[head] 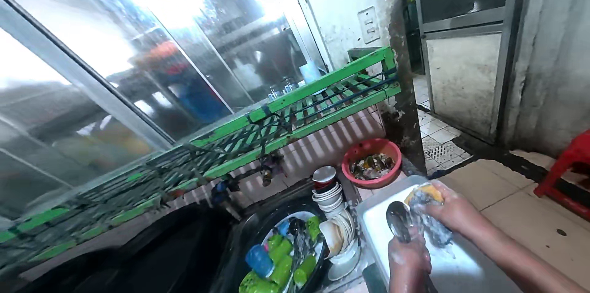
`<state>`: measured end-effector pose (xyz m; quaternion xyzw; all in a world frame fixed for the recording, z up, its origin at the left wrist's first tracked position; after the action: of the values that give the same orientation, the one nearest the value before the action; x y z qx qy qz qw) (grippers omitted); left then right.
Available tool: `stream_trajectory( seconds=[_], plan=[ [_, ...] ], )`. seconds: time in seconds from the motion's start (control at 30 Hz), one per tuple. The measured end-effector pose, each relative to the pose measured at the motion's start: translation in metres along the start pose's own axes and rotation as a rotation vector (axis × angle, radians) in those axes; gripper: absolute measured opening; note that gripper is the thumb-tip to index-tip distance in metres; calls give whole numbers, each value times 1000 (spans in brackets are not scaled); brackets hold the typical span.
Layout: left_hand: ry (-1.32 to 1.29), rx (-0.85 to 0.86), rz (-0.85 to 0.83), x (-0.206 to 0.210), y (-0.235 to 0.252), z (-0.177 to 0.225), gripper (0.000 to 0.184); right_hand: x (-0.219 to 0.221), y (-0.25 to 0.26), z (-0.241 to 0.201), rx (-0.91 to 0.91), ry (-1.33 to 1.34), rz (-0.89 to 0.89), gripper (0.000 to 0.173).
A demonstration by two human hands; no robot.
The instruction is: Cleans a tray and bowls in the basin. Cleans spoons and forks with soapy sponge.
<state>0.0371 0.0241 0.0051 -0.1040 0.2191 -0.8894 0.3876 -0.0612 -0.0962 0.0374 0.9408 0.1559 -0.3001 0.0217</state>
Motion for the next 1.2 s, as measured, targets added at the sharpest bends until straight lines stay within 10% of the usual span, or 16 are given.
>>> stream_trajectory(
  seconds=[0.2, 0.43, 0.6, 0.8, 1.03, 1.2],
  plan=[
    [125, 208, 91, -10, -3, 9, 9, 20, -21, -1, -52, 47, -66, 70],
    [-70, 16, -23, -11, -4, -6, 6, -12, 28, 14, -1, 81, 97, 65],
    [-73, -28, -195, -17, -10, -5, 14, -12, 13, 10, -60, 49, -158, 65],
    [5, -53, -158, -20, -4, -1, 23, -34, 18, 10, 126, 448, 142, 52],
    [-15, -3, -121, -17, 10, 4, 7, 6, -2, 6, 54, 159, -28, 64],
    [-196, 183, -187, -25, 21, 20, 28, -9, 2, 7, 37, -74, -372, 60]
  ],
)
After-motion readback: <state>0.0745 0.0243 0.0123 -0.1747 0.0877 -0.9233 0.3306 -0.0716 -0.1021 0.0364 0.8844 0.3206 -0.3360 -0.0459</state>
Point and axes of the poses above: each hand's wrist, its own y-axis towards the middle knuckle, its own x-axis out of the palm, z = x × y, the point moved 2 cm from there along y, towards the middle knuckle, and after that the axes turned 12 degrees about z, right-handed, at the moved point
